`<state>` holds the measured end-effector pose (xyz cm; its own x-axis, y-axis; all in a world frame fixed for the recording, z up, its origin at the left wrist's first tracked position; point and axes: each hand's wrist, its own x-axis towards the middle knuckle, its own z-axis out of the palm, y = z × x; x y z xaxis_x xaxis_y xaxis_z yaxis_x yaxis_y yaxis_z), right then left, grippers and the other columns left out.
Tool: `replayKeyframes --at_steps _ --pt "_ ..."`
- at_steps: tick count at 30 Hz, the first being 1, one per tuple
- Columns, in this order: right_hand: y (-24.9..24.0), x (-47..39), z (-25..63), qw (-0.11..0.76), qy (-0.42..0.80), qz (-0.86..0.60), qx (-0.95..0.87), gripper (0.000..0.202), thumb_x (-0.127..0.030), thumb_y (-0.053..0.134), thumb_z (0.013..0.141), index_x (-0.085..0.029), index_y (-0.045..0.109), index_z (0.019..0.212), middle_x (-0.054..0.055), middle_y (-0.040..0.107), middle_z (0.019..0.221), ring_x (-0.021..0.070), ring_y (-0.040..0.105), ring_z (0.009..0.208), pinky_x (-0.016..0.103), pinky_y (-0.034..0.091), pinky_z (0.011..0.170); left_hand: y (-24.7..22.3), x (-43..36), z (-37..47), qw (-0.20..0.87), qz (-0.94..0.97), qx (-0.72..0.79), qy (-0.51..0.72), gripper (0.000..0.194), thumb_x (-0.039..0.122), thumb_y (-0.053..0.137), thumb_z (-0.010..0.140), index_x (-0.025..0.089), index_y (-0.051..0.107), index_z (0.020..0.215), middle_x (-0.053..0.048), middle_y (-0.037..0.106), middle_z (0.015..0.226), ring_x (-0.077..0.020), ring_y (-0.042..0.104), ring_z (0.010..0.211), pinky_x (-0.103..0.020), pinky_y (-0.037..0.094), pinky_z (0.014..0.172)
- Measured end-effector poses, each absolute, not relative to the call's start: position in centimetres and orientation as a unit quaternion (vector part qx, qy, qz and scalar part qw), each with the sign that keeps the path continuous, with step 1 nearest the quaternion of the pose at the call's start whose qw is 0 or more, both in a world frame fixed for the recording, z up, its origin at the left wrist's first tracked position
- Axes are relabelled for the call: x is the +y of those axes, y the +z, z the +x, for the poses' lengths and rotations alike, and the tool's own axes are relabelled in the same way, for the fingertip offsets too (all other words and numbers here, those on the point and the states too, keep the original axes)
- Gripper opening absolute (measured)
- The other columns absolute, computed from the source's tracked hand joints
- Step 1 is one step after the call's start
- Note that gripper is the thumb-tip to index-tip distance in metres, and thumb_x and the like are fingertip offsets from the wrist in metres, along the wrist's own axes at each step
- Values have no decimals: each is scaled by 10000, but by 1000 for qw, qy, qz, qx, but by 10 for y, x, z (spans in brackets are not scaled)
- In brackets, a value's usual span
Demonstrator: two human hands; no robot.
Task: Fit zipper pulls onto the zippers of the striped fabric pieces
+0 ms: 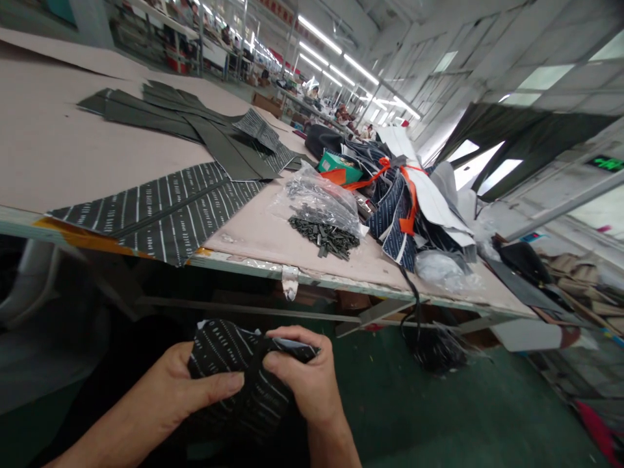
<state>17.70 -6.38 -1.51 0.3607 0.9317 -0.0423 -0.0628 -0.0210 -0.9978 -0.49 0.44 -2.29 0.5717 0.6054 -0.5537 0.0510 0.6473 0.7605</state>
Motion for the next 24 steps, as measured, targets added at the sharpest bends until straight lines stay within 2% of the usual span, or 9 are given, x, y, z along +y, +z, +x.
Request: replayKeyframes --at_steps 3,7,9,12,15,17,21,24 --pt "-16 -67 169 602 379 -589 -384 53 -222 812 699 -210 826 749 10 723 690 165 649 630 254 523 589 -14 5 4 775 448 403 189 380 432 920 616 223 825 919 -19 822 820 -280 750 806 -325 596 775" --pt "-22 -73 172 601 280 -587 -464 106 -173 768 792 -230 820 863 7 722 735 156 656 651 248 519 598 -4 10 14 684 528 441 244 330 484 897 620 210 800 775 11 730 676 -177 634 651 -213 491 604" --pt "-25 -78 174 603 201 -563 -528 155 -141 738 844 -239 805 944 16 732 771 154 664 658 248 528 604 -2 12 20 696 517 438 239 372 536 881 624 188 759 676 11 671 625 -156 577 603 -214 455 563" --pt "-22 -85 176 566 64 -534 -625 219 -90 659 896 -225 771 1027 51 744 809 169 668 666 272 530 604 -6 13 29 755 432 436 232 426 532 912 579 174 681 595 24 620 589 -139 552 576 -215 446 550" --pt "-16 -88 175 505 -12 -505 -700 255 -76 570 915 -206 742 1054 64 726 775 188 642 645 304 499 581 -14 13 33 794 340 454 220 420 495 956 516 173 706 617 15 665 604 -144 583 567 -230 472 559" --pt "-13 -88 175 508 -3 -506 -697 250 -87 568 920 -203 734 1066 67 734 791 193 653 666 310 508 598 -19 12 33 800 325 456 215 428 514 960 512 173 748 659 -7 715 634 -161 619 589 -244 498 583" --pt "-16 -81 178 602 116 -564 -553 175 -119 723 876 -238 769 997 25 743 807 163 675 679 260 534 609 -21 9 28 787 388 424 223 418 502 952 570 201 832 836 -38 818 830 -203 700 786 -251 542 740" --pt "-20 -76 181 614 223 -559 -511 126 -161 845 792 -240 797 879 9 732 790 153 678 688 237 541 618 -18 10 27 788 377 427 234 404 523 961 537 205 826 748 -14 801 749 -175 670 703 -233 533 691"
